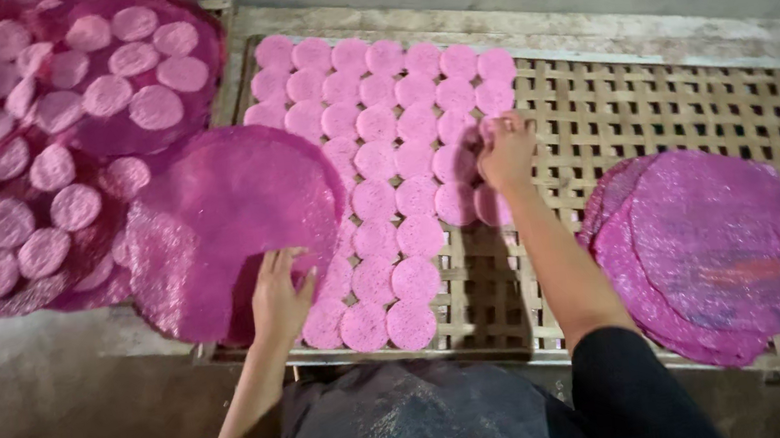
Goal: The person peels round pink rice-paper discs off a glossy magenta plastic sheet and arranges them in neat rows on woven bamboo drying trays. They work through several sheets one disc at a time, occasionally repositioning a sheet, and at one point lift and carry a sheet of discs to another tray.
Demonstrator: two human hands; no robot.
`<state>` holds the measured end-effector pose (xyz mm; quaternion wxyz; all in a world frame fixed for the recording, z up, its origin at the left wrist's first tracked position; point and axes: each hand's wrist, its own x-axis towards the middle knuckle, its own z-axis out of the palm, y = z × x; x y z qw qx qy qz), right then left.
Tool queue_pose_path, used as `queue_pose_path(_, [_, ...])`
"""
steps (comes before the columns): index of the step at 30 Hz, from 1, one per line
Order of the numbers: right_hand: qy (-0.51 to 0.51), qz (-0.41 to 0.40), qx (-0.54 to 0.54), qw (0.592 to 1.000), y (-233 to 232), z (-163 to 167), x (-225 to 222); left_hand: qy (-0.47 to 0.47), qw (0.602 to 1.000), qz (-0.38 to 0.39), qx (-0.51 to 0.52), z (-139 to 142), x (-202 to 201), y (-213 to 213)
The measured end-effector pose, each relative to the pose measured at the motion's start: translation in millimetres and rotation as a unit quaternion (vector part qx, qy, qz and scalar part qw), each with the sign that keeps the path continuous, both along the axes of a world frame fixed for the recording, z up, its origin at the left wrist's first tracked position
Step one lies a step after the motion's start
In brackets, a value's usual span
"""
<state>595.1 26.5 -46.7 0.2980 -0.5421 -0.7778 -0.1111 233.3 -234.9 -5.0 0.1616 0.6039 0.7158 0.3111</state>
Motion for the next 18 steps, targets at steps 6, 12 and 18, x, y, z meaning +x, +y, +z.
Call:
queue_pose_path(6, [0.140,0.246,-0.179,0.942,-67,-8,-181,0.092,0.995,0.040,-0.007,-28,-42,-11])
queue_pose_path(12, [0.152,0.181,-0.143,0.961,-90,10,-261,0.025,0.996,0.042,0.069,-33,-49,-36])
queue_pose_path(18, [0.345,0.208,-0.114,0.908,-62,-1,-163,-0.023,0.994,0.043,0.097,-20,-70,-40])
